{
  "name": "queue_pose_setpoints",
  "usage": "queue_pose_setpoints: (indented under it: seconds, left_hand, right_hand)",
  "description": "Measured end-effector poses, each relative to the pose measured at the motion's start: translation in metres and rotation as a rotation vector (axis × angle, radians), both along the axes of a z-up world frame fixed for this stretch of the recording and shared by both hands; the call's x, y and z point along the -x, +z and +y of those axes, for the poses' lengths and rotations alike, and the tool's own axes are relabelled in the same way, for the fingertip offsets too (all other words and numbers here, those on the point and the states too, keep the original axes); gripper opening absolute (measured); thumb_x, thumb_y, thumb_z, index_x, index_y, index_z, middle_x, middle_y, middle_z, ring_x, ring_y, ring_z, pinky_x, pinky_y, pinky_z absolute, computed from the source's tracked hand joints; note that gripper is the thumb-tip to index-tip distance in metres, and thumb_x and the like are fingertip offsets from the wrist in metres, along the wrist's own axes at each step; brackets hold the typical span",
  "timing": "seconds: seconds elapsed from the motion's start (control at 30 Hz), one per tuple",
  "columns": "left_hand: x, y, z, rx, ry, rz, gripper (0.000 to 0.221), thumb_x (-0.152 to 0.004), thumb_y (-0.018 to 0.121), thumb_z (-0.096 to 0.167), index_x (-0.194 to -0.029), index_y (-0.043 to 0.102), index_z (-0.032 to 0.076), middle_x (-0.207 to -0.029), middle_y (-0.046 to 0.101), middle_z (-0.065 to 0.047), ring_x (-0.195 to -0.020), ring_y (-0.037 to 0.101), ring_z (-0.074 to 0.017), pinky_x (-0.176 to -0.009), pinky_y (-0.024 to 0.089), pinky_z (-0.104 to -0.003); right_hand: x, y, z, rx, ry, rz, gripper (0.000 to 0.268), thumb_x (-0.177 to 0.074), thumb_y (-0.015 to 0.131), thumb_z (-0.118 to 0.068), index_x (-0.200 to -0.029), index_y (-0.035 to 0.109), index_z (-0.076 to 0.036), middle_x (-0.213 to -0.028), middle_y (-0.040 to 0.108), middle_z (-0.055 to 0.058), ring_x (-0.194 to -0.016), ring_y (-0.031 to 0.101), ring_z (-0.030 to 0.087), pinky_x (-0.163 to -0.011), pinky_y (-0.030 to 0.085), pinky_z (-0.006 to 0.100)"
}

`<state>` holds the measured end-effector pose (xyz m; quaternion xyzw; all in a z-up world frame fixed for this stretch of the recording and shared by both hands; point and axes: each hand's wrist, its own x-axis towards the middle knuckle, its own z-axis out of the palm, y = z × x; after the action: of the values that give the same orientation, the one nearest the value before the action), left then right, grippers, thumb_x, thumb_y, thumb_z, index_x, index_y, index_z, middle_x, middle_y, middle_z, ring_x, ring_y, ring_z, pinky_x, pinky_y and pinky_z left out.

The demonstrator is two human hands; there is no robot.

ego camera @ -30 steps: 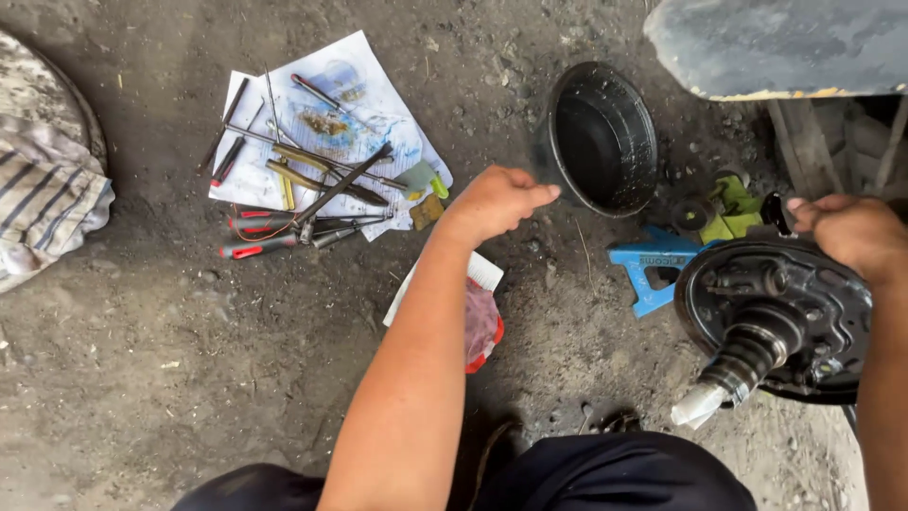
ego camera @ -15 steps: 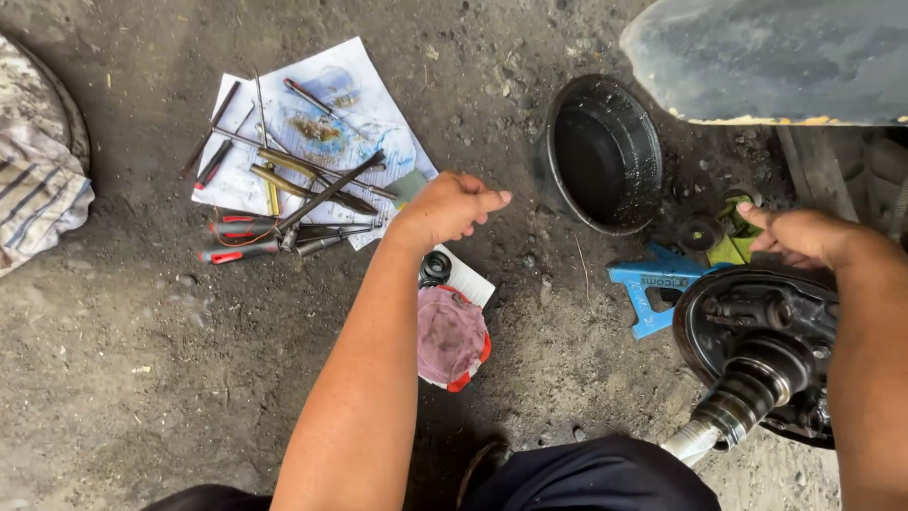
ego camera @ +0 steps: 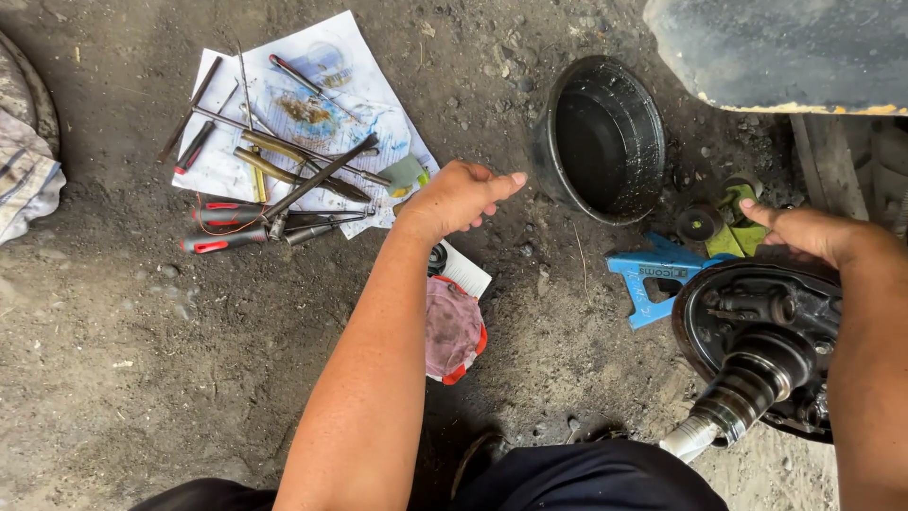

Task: Reassembling a brake wheel cylinder by fitting rubber seals and pistons

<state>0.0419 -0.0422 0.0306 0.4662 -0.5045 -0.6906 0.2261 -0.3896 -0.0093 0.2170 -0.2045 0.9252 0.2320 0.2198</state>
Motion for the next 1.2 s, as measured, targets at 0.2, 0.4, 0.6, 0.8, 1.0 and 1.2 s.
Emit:
queue_pose_setpoints:
  seconds: [0.2,0.4,0.6,0.8,1.0,1.2]
  left_hand:
    - [0.002,-0.002,0.001,0.007,-0.008,-0.014,0.072,-0.075,0.066,0.071,-0.106,0.078,0.007,-0.084,0.071,-0.004,-0.067,0.063,-0.0153,-0.055,0.053,-0.030]
    - [0.002,0.001,0.000,0.000,-0.021,-0.055,0.076,-0.076,0.061,0.076,-0.106,0.078,0.008,-0.088,0.073,-0.005,-0.071,0.066,-0.0160,-0.059,0.055,-0.032]
    - [0.004,0.002,0.002,0.005,-0.018,-0.046,0.079,-0.076,0.060,0.077,-0.107,0.077,0.007,-0.089,0.074,-0.006,-0.072,0.067,-0.0172,-0.061,0.057,-0.033]
    - [0.007,0.003,0.003,0.011,-0.018,-0.047,0.082,-0.076,0.058,0.079,-0.106,0.078,0.006,-0.088,0.075,-0.007,-0.073,0.068,-0.0172,-0.063,0.058,-0.034]
    - [0.005,0.000,0.004,-0.001,-0.018,-0.062,0.084,-0.074,0.055,0.082,-0.107,0.078,0.008,-0.091,0.075,-0.007,-0.076,0.067,-0.0176,-0.067,0.058,-0.034]
    - [0.001,-0.005,0.003,-0.014,-0.004,-0.050,0.088,-0.074,0.053,0.084,-0.109,0.078,0.007,-0.093,0.075,-0.008,-0.077,0.068,-0.0194,-0.068,0.059,-0.036]
  right_hand:
    - [-0.019,0.005,0.004,-0.010,0.001,0.048,0.103,-0.092,0.035,-0.086,-0.156,0.050,-0.008,-0.168,0.033,0.023,-0.158,0.026,0.035,-0.127,0.020,0.059]
    - [-0.028,0.006,0.005,-0.011,-0.012,0.052,0.104,-0.091,0.034,-0.087,-0.158,0.045,-0.009,-0.169,0.033,0.020,-0.159,0.026,0.035,-0.127,0.022,0.059]
    - [-0.032,0.010,0.006,-0.059,0.043,0.086,0.101,-0.090,0.032,-0.087,-0.159,0.046,-0.014,-0.171,0.030,0.014,-0.160,0.019,0.031,-0.128,0.019,0.060]
    - [-0.037,0.010,0.009,0.028,-0.052,0.062,0.102,-0.091,0.037,-0.086,-0.159,0.042,-0.010,-0.166,0.039,0.019,-0.154,0.036,0.037,-0.123,0.030,0.061]
    - [-0.029,0.009,0.008,0.018,0.016,0.079,0.103,-0.091,0.036,-0.087,-0.157,0.046,-0.008,-0.161,0.047,0.022,-0.152,0.037,0.037,-0.122,0.030,0.061]
    - [-0.024,0.011,0.007,0.070,-0.072,0.045,0.106,-0.092,0.040,-0.087,-0.151,0.059,-0.001,-0.152,0.059,0.029,-0.146,0.051,0.040,-0.119,0.037,0.061]
